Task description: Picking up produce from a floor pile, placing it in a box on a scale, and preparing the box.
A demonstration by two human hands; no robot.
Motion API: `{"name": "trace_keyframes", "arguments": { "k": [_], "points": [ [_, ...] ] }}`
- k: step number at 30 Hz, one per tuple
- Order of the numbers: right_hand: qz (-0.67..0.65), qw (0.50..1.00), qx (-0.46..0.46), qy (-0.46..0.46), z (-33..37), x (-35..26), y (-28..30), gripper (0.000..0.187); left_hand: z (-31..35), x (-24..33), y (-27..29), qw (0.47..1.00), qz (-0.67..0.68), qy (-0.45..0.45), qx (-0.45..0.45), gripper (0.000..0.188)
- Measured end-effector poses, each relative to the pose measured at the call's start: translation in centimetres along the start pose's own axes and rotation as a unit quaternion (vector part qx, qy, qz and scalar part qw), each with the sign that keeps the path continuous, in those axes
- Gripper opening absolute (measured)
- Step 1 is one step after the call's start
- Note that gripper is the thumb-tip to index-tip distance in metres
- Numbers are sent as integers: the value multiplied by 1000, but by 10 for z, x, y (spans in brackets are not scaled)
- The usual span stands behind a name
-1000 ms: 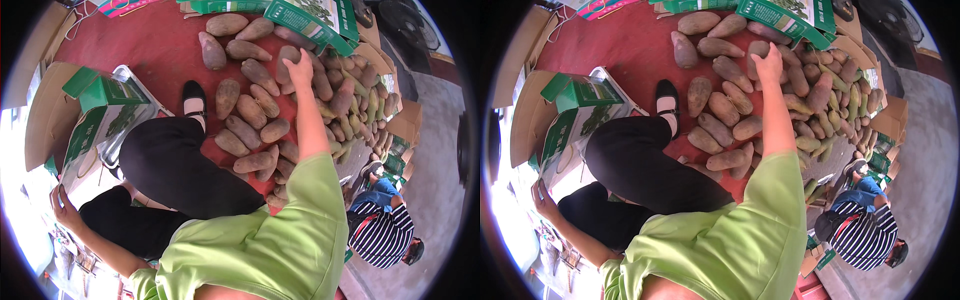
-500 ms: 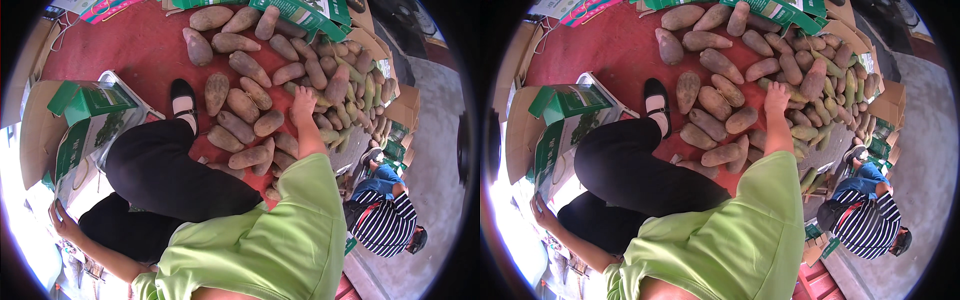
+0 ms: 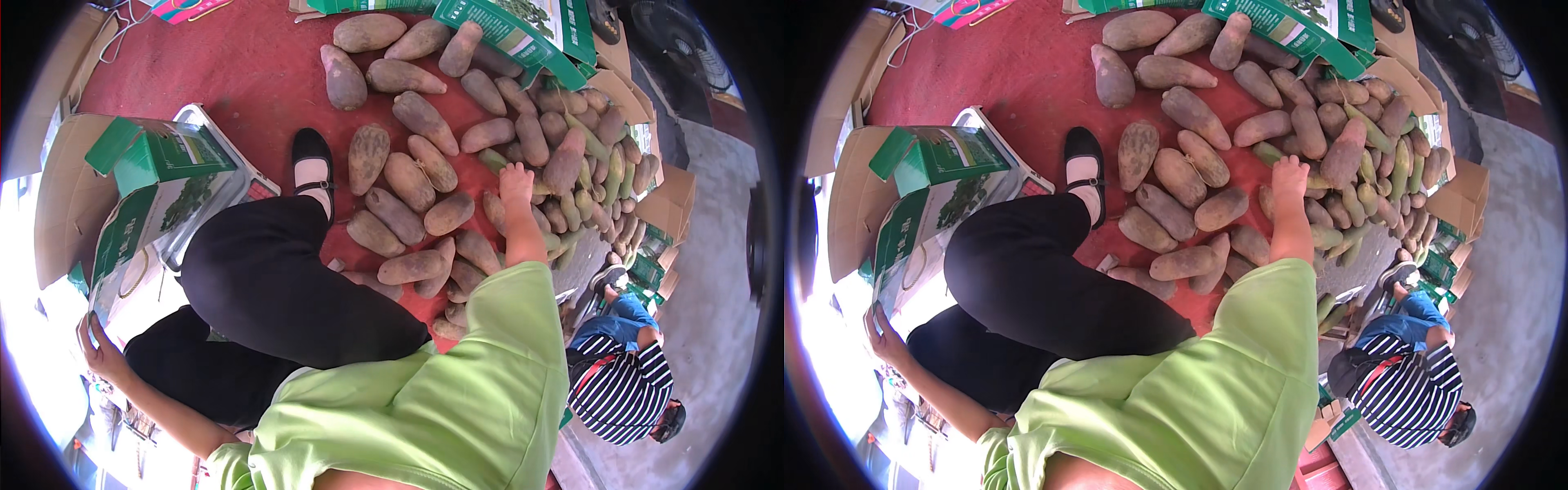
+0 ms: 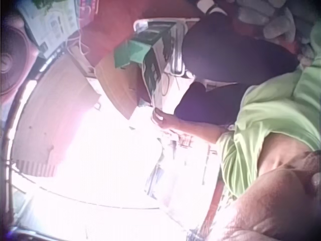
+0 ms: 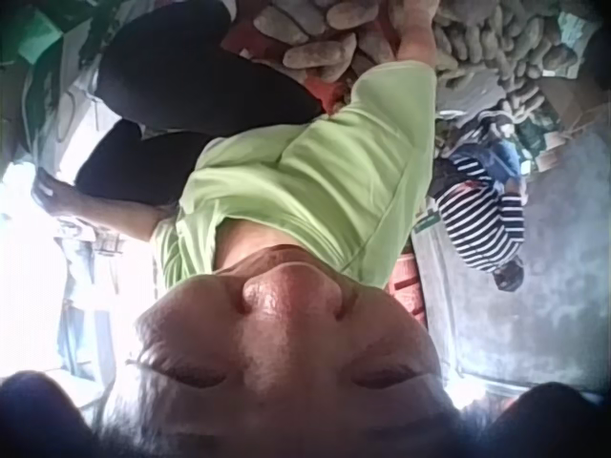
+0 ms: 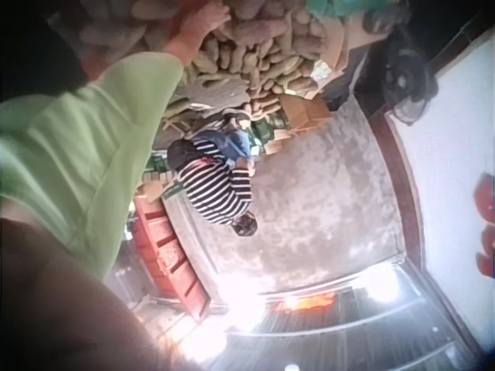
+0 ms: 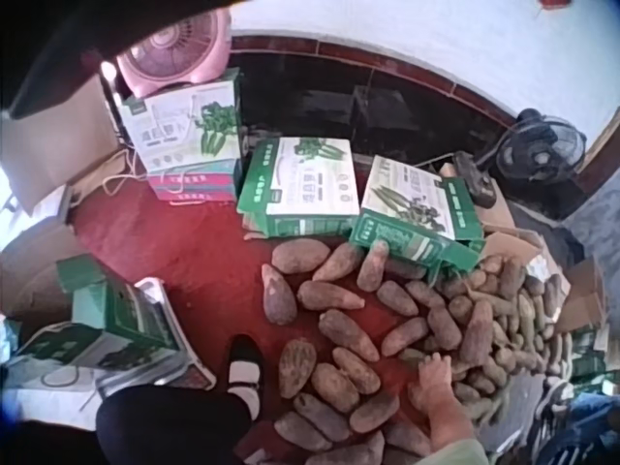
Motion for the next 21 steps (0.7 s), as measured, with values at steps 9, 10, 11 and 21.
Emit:
{"name": "trace_keyframes", "arguments": {
  "k": [9, 10, 11, 21],
  "points": [
    [-103, 989, 97, -44, 27, 32, 51, 20, 1, -5, -2, 1000, 17, 15, -9, 12],
    [-178, 967, 167, -78, 35, 43, 62, 23, 1, -7, -2, 1000, 26, 14, -9, 12],
    [-250, 932, 235, -112, 44, 56, 70, 27, 2, -9, -2, 999, 28, 15, -9, 12],
    [-841, 451, 216, -208, 73, 8, 34, 32, -1, 7, 0, 996, 85, -6, -10, 10]
  ]
}}
Point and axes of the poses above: each hand's wrist, its own z-axis away from the middle knuckle, its own y-axis out of the back of the hand, x = y × z, the point moved 7 cm from there along -z, towards the middle knuckle, and after that the axes turned 5 degrees about -z, right-handed, at the moved point
